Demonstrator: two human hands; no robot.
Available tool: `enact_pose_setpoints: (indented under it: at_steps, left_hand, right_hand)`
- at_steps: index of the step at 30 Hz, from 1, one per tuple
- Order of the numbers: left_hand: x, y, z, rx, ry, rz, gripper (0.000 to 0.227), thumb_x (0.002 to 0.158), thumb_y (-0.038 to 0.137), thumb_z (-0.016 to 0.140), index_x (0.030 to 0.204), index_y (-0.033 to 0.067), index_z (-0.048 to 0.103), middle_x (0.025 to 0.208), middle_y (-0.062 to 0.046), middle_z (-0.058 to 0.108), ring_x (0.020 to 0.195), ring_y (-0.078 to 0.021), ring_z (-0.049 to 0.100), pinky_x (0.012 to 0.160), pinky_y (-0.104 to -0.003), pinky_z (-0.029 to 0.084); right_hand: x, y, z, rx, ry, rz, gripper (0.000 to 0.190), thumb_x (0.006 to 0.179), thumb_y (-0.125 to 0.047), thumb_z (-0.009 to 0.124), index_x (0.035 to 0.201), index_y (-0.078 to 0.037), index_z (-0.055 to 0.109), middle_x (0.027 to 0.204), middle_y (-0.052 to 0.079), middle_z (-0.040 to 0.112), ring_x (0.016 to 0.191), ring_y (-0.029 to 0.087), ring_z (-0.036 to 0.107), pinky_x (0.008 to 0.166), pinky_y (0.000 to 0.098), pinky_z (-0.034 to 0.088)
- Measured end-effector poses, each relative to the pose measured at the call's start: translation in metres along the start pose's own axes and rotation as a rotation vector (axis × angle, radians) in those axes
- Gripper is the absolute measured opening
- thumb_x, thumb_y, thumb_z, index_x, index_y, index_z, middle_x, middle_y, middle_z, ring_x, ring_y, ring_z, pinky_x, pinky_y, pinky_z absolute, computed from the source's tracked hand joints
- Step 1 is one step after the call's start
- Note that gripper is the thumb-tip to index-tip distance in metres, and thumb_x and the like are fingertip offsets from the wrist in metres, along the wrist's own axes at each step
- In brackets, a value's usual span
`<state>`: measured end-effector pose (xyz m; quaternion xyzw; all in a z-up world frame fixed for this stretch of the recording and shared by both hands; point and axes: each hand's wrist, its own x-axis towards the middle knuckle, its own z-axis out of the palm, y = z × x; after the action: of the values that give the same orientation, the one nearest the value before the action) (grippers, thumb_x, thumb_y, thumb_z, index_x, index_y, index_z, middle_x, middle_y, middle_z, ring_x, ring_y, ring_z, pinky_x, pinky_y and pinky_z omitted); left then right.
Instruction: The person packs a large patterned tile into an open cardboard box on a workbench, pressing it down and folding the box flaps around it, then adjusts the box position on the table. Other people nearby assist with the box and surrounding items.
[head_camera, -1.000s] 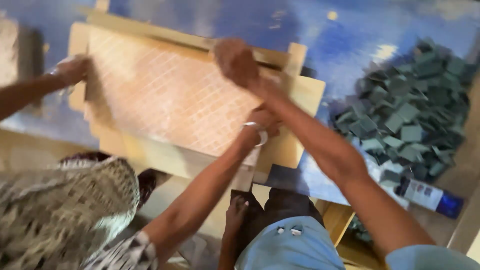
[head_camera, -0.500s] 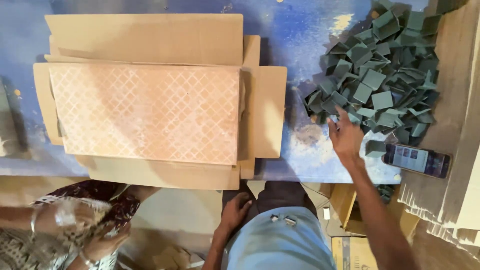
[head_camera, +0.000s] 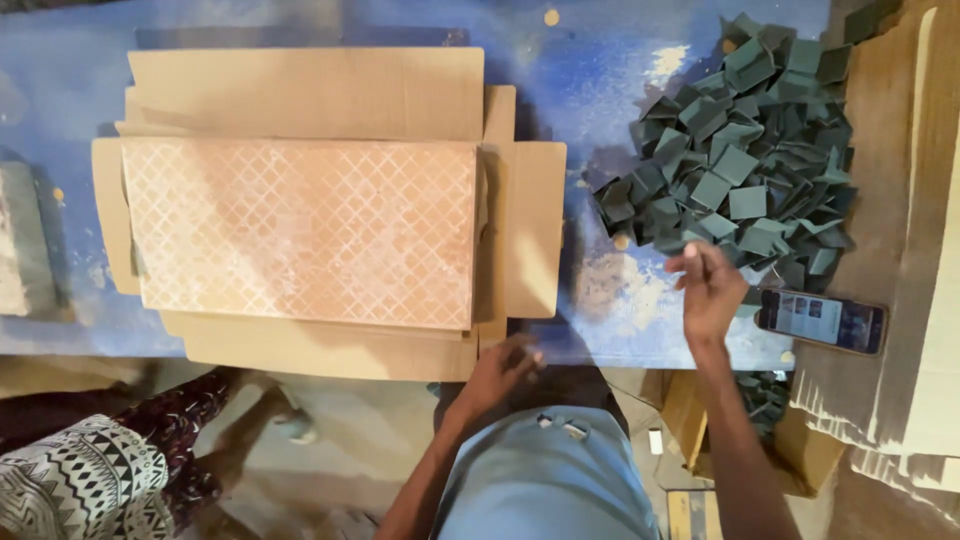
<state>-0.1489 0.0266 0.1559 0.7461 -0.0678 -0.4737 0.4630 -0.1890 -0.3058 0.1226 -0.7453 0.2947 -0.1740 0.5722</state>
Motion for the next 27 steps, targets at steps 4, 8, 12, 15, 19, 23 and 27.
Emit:
enact_pose_setpoints:
  at_steps: [4, 8, 12, 15, 19, 23, 27]
  left_hand:
    - [0.029, 0.018, 0.012, -0.404, -0.02, -0.03, 0.043, 0.102, 0.033, 0.061, 0.135, 0.0057, 0.061, 0.086, -0.006, 0.07, 0.075, -0.0147, 0.069, 0.065, -0.031, 0.054]
    - [0.04, 0.022, 0.005, -0.294, 0.028, 0.16, 0.037, 0.109, 0.033, 0.061, 0.126, 0.0002, 0.067, 0.092, -0.008, 0.066, 0.08, -0.0126, 0.06, 0.07, -0.031, 0.05]
    - [0.011, 0.051, -0.013, -0.048, 0.013, 0.177, 0.034, 0.103, 0.034, 0.064, 0.116, 0.002, 0.07, 0.085, -0.015, 0.076, 0.079, -0.0212, 0.076, 0.074, -0.034, 0.057]
    - [0.001, 0.029, -0.01, 0.145, 0.246, 0.445, 0.033, 0.098, 0.027, 0.069, 0.124, 0.008, 0.072, 0.103, -0.017, 0.075, 0.091, -0.0321, 0.072, 0.079, -0.039, 0.057]
    - [-0.011, 0.004, -0.005, 0.179, 0.31, 0.451, 0.031, 0.098, 0.028, 0.067, 0.124, 0.0132, 0.073, 0.106, -0.013, 0.076, 0.095, -0.0338, 0.072, 0.079, -0.042, 0.056]
    - [-0.027, -0.005, -0.014, 0.212, 0.188, 0.31, 0.04, 0.095, 0.037, 0.067, 0.128, 0.0131, 0.071, 0.1, -0.016, 0.074, 0.089, -0.0366, 0.071, 0.076, -0.046, 0.055]
    - [-0.036, -0.036, -0.046, 0.207, 0.295, 0.391, 0.037, 0.096, 0.038, 0.066, 0.124, 0.0146, 0.073, 0.102, -0.016, 0.076, 0.088, -0.0361, 0.072, 0.078, -0.046, 0.057]
  right_hand:
    - [-0.051, -0.04, 0.02, 0.135, -0.197, 0.112, 0.022, 0.107, -0.025, 0.063, 0.107, -0.003, 0.069, 0.1, 0.004, 0.074, 0.088, 0.01, 0.076, 0.06, 0.0251, 0.06]
    - [-0.095, -0.05, 0.043, -0.143, -0.438, 0.268, 0.022, 0.1, -0.019, 0.069, 0.113, -0.003, 0.074, 0.077, 0.009, 0.071, 0.067, 0.013, 0.061, 0.056, 0.0265, 0.043]
    - [-0.118, -0.045, 0.067, 0.191, -0.346, 0.42, 0.044, 0.092, -0.012, 0.074, 0.128, -0.001, 0.051, 0.081, 0.01, 0.065, 0.067, 0.015, 0.065, 0.059, 0.0287, 0.051]
    - [-0.137, -0.029, 0.08, 0.464, -0.217, 0.854, 0.043, 0.091, -0.005, 0.067, 0.131, -0.001, 0.051, 0.092, 0.008, 0.071, 0.074, 0.017, 0.067, 0.065, 0.0308, 0.052]
    - [-0.174, 0.061, 0.073, 0.647, -0.256, 0.933, 0.034, 0.1, -0.007, 0.067, 0.13, 0.004, 0.057, 0.091, 0.011, 0.065, 0.078, 0.02, 0.065, 0.067, 0.0332, 0.052]
    - [-0.186, 0.041, 0.097, 0.627, -0.258, 1.003, 0.03, 0.096, -0.01, 0.064, 0.124, -0.002, 0.058, 0.101, 0.011, 0.068, 0.087, 0.021, 0.068, 0.077, 0.0347, 0.057]
    - [-0.196, -0.016, 0.142, 0.362, -0.249, 0.902, 0.023, 0.099, -0.013, 0.064, 0.119, -0.005, 0.06, 0.106, 0.007, 0.069, 0.092, 0.018, 0.068, 0.078, 0.0341, 0.055]
